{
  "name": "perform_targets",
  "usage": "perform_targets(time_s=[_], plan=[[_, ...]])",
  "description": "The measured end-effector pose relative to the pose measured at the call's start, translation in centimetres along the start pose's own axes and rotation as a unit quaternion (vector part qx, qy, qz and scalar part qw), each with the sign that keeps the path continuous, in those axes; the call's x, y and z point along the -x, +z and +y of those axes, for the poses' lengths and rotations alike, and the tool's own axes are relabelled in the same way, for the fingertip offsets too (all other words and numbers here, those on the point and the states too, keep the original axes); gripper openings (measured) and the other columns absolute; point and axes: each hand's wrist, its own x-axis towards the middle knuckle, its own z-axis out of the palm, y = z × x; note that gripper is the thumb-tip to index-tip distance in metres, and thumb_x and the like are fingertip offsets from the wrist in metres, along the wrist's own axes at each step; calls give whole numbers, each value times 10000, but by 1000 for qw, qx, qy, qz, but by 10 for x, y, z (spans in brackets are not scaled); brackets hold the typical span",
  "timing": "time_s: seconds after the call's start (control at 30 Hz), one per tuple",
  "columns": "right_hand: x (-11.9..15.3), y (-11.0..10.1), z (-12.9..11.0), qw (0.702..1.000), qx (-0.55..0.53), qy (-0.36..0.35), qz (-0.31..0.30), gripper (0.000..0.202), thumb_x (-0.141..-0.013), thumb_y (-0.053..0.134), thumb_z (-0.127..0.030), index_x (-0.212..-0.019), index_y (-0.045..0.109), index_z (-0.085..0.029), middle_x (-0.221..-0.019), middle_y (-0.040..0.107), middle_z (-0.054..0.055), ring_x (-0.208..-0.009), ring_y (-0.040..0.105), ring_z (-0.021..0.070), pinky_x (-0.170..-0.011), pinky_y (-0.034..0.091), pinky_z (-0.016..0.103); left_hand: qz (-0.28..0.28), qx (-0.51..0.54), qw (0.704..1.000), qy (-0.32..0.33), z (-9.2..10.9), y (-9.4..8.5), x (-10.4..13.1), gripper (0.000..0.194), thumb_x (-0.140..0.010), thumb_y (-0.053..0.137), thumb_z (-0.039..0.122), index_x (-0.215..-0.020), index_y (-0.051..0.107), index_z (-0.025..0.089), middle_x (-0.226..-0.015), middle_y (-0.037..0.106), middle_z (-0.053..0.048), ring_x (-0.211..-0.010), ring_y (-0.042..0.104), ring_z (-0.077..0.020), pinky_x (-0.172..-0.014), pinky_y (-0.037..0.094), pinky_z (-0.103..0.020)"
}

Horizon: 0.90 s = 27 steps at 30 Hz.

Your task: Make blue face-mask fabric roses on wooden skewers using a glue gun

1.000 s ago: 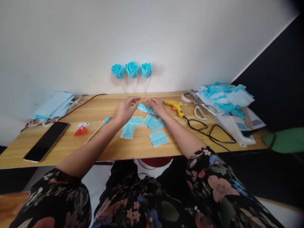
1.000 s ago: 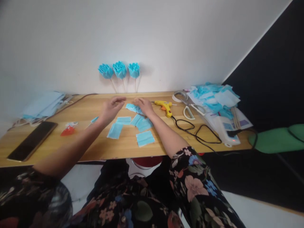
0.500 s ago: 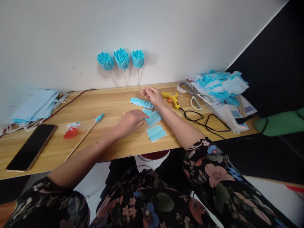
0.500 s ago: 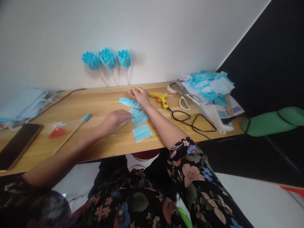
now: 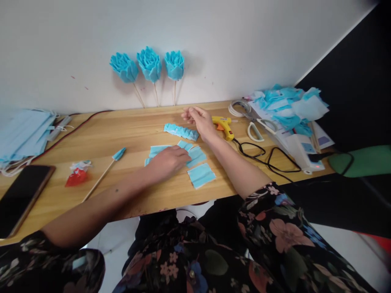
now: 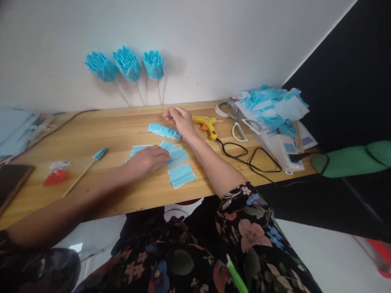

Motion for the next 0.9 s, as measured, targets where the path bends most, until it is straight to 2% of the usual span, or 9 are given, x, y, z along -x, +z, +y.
perform_targets(time_s=[0.13, 0.23, 0.33, 0.4, 0.47, 0.53, 0.63, 0.8, 0.9], plan=[[0, -3, 0, 1000, 18, -5, -4, 344, -980, 549, -507, -1002, 712, -206, -927, 781, 26, -794, 697, 97, -714, 535, 202, 81, 50, 995, 0, 4, -6, 7, 322, -1032, 410, 174, -1200, 684, 191, -1184, 760, -91, -1052, 716, -208, -890, 585, -389], [0, -7, -2, 997, 68, -31, -4, 331, -982, 546, -474, -998, 723, -195, -874, 767, 22, -758, 672, 106, -713, 522, 222, 153, 81, 984, -35, -1, -18, 10, 297, -1015, 465, 174, -1197, 698, 205, -1205, 760, -87, -1114, 710, -211, -941, 582, -401], [1, -12, -8, 985, 150, -80, -17, 286, -977, 551, -400, -987, 746, -191, -866, 753, 22, -778, 662, 133, -748, 509, 253, 229, 126, 956, -131, -12, -30, 12, 271, -997, 501, 194, -1136, 734, 203, -1145, 777, -87, -1087, 714, -213, -974, 567, -407], [2, -14, -13, 972, 206, -104, -33, 273, -976, 537, -351, -997, 758, -193, -904, 756, 28, -831, 676, 160, -783, 503, 274, 267, 178, 923, -213, -20, -34, 13, 250, -981, 524, 212, -1083, 753, 198, -1068, 789, -82, -998, 728, -198, -911, 583, -371], [3, -15, -16, 957, 263, -113, -48, 281, -979, 514, -319, -1005, 765, -195, -938, 763, 36, -887, 689, 186, -813, 498, 291, 287, 222, 894, -262, -25, -33, 13, 232, -958, 551, 221, -1055, 760, 193, -997, 793, -73, -916, 731, -182, -829, 592, -331], [4, -16, -18, 937, 323, -116, -61, 285, -981, 506, -306, -1022, 768, -201, -975, 774, 42, -931, 693, 205, -837, 489, 303, 283, 241, 887, -273, -26, -32, 13, 223, -944, 565, 219, -1045, 762, 190, -964, 792, -66, -890, 729, -174, -799, 588, -312], [4, -17, -20, 901, 411, -113, -84, 290, -985, 506, -312, -1057, 768, -213, -1056, 782, 53, -974, 690, 226, -835, 470, 314, 241, 226, 911, -249, -21, -29, 12, 231, -960, 546, 214, -1045, 760, 195, -974, 793, -62, -905, 731, -172, -821, 581, -314], [3, -18, -18, 848, 509, -86, -119, 324, -995, 480, -308, -1090, 774, -213, -1076, 782, 70, -972, 690, 240, -783, 455, 315, 137, 116, 976, -122, -11, -21, 10, 264, -998, 500, 225, -1024, 758, 174, -1023, 793, -89, -969, 728, -215, -872, 571, -372], [3, -18, -15, 836, 526, -92, -129, 323, -992, 477, -289, -1101, 774, -225, -1123, 778, 65, -1009, 692, 238, -801, 467, 315, 86, 79, 990, -75, -7, -14, 9, 287, -1010, 471, 215, -1032, 754, 181, -1023, 792, -89, -977, 729, -222, -876, 566, -388]])
